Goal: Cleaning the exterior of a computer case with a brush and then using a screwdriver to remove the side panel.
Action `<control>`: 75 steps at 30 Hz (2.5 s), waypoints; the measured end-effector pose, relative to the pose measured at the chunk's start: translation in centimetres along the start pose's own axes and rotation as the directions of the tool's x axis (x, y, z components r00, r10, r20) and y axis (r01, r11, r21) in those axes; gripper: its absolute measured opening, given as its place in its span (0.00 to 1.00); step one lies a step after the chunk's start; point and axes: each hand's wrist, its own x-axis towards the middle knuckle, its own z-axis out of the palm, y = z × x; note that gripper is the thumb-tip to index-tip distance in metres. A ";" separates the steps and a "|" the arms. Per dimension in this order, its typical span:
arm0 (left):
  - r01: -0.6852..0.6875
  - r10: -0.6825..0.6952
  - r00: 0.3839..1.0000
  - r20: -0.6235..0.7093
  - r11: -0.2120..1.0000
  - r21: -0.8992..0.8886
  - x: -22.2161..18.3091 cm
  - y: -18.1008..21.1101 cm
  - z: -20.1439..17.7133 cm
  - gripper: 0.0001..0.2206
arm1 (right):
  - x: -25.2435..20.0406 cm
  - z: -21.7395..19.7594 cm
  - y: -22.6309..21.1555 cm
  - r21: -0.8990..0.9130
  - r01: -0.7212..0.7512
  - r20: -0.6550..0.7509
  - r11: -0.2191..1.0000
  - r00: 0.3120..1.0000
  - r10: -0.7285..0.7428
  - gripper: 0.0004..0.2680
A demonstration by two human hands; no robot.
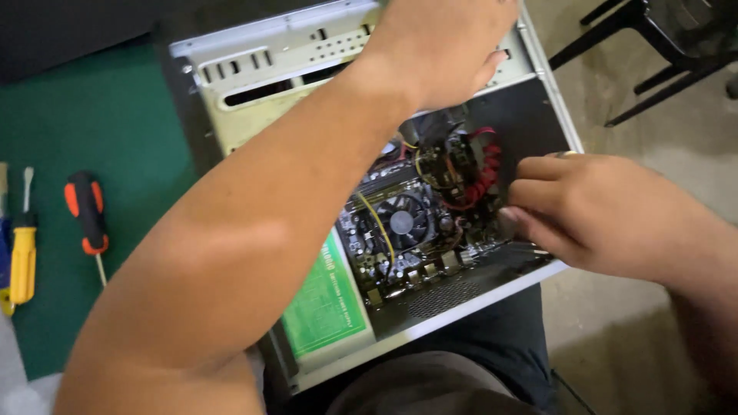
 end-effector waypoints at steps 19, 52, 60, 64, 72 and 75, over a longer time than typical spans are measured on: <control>0.184 -0.084 0.640 0.764 0.982 -0.046 1.0 11.9 3.1 0.11 | -1.8 2.1 0.1 0.321 0.380 -0.582 0.867 0.802 -0.136 0.13; 0.290 -0.245 0.434 0.867 0.949 0.123 3.5 11.5 9.2 0.15 | -1.9 2.6 0.2 0.368 0.337 -0.566 0.866 0.821 -0.079 0.13; 0.321 -0.294 0.437 0.850 0.934 0.158 3.1 11.7 8.9 0.12 | -1.9 2.7 0.1 0.391 0.355 -0.567 0.849 0.820 -0.083 0.12; 0.403 -0.356 0.434 0.828 0.898 0.176 3.0 12.0 9.0 0.12 | -2.0 2.9 0.1 0.399 0.356 -0.564 0.845 0.822 -0.080 0.12; 0.483 -0.344 0.399 0.850 0.867 0.124 3.2 11.9 8.3 0.14 | -2.0 2.9 0.3 0.396 0.366 -0.567 0.842 0.819 -0.089 0.12; 0.460 -0.334 0.407 0.850 0.879 0.124 3.0 12.0 8.4 0.15 | -2.0 3.1 0.4 0.404 0.362 -0.569 0.840 0.818 -0.079 0.11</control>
